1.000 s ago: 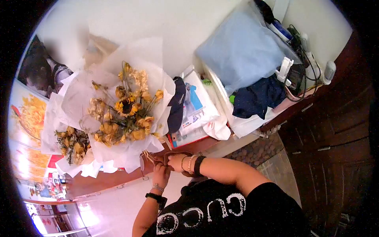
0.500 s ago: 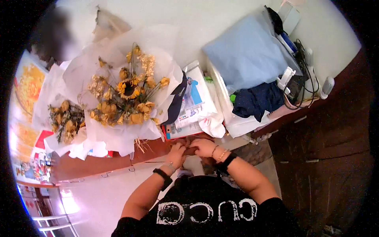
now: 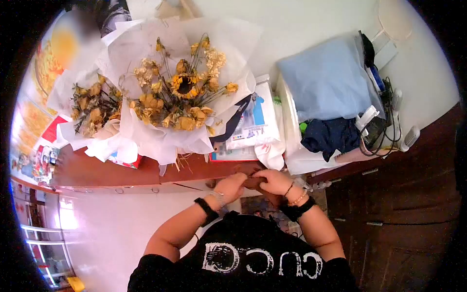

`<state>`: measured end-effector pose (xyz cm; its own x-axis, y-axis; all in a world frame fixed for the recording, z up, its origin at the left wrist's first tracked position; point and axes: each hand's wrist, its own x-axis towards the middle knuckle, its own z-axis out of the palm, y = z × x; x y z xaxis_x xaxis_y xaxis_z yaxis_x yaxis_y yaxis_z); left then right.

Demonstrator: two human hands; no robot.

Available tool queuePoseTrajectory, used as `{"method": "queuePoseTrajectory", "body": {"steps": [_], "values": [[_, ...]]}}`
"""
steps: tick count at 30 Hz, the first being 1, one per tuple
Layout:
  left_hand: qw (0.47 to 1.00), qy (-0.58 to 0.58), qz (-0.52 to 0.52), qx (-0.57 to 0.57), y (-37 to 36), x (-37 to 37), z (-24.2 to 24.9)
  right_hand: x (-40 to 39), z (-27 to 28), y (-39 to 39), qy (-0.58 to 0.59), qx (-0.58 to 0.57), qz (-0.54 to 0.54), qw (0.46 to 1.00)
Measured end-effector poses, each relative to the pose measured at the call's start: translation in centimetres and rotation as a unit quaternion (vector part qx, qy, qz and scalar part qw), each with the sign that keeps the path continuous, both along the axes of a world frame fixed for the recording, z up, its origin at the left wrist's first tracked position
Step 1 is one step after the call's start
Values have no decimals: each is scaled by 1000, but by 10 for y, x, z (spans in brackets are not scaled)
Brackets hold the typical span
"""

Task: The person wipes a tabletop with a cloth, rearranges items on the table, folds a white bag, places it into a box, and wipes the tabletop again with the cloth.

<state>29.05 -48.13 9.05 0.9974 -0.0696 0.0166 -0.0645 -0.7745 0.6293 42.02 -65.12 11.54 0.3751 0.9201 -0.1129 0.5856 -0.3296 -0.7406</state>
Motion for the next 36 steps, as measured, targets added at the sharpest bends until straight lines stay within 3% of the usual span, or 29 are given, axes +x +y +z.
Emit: {"method": "queuePoseTrajectory", "body": {"steps": [3,5,6,8,9,11,12,14,15,16,17,19,20,22,23,25,26,28,32,34,36], "values": [[993,-44,88,-64,22,-25,5,-7,14,21,37,91,-15,995],[962,-39,160,-219,43,-59,21,-25,23,48,11,130,28,991],[961,-41,167,-217,52,-73,17,-31,32,58,1,127,50,991],[886,-54,271,-372,70,-98,12,-36,25,75,-14,146,72,987],[884,-59,283,-369,80,-110,12,-39,22,84,-27,163,86,982],[810,-85,417,-405,101,-137,16,-36,21,90,-13,146,97,984],[806,-90,426,-401,113,-149,21,-30,21,89,-11,149,68,986],[727,-135,475,-477,137,-165,28,-14,19,81,-14,147,35,988],[751,-162,537,-349,154,-164,30,-1,15,75,-55,172,-28,983],[703,-228,540,-403,155,-168,31,14,13,67,-100,195,-94,971],[655,-274,571,-413,164,-165,25,28,14,59,-90,209,-181,957],[628,-313,604,-376,195,-170,-26,58,23,50,-162,196,-296,921],[638,-306,593,-383,203,-168,-49,69,22,51,-167,192,-312,915],[793,-166,571,-136,214,-166,-85,85,14,62,-257,149,-365,883],[801,-166,559,-136,215,-165,-101,90,9,69,-258,148,-378,877],[819,-165,540,-100,217,-163,-122,98,3,84,-230,41,-406,884],[810,-101,542,-199,215,-162,-108,102,8,88,-229,42,-414,880],[806,-108,552,-183,202,-162,-91,106,22,95,-144,-103,-426,887],[812,-158,552,-106,191,-180,-90,113,36,102,-99,-127,-411,897],[812,-154,557,-79,186,-189,-91,122,38,103,-18,-63,-359,931],[808,-162,564,-44,178,-189,-85,129,41,106,-48,-26,-362,931]]}}
